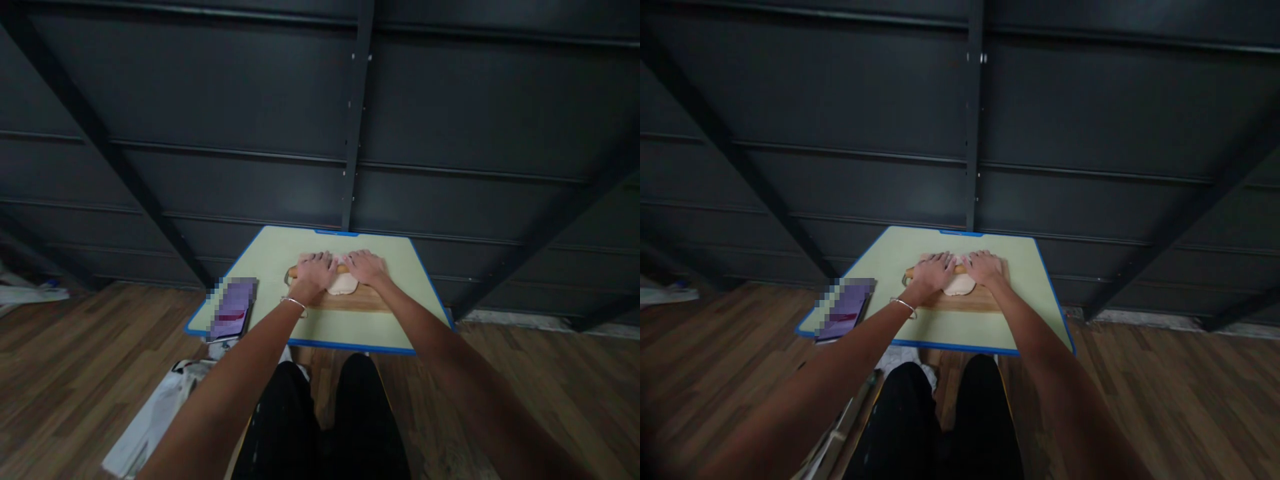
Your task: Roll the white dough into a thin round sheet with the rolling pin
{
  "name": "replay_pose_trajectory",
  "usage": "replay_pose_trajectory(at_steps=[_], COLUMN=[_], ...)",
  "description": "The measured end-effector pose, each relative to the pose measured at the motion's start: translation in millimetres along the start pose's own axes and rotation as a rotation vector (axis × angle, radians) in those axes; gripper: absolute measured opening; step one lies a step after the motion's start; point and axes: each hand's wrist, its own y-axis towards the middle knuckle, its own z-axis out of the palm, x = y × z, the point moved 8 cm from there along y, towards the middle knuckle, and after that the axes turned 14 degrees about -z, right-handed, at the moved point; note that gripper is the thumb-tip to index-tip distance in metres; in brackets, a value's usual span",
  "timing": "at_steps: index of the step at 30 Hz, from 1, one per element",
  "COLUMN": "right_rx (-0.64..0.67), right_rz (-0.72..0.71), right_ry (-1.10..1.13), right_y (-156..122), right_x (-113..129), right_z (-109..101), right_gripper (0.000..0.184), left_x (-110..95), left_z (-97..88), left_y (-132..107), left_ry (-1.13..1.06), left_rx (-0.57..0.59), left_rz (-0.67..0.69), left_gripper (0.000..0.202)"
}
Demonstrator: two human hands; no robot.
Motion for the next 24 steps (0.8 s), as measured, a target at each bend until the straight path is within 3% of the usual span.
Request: replay_pose_trajectory(at_steps=[4, 9, 15, 19, 24], right_rx=[-0.066, -0.065, -0.179, -0.182, -0.173], right_rz=[-0.016, -0.043, -0.062, -0.041, -0.137], right_ry=[-0.004, 0.028, -0.029, -0.093, -0.141], right_y=[-19.1, -44.8, -78.1, -83.9, -85.6], right_x=[7.0, 14.6, 28.7, 32.4, 35.1], right_z=[-5.8, 3.0, 5.2, 2.1, -1.6], right_gripper=[0.054, 0.056, 0.049, 0.045, 0.037], left_x=[1.6, -1.1, -0.7, 0.7, 6.9], left_z=[-6.5, -11.5, -6.9, -2.7, -0.4], left_y=[-18.8, -47.4, -77.5, -94.8, -111.5], left_ry=[-0.036, -0.038, -0.060, -0.048, -0.097], left_rx=[0.025, -0.021, -0.041, -0.001, -0.013], left_rz=[-0.045, 0.025, 0.113, 0.135, 0.213], left_gripper=[0.049, 0.067, 0.083, 0.080, 0.069])
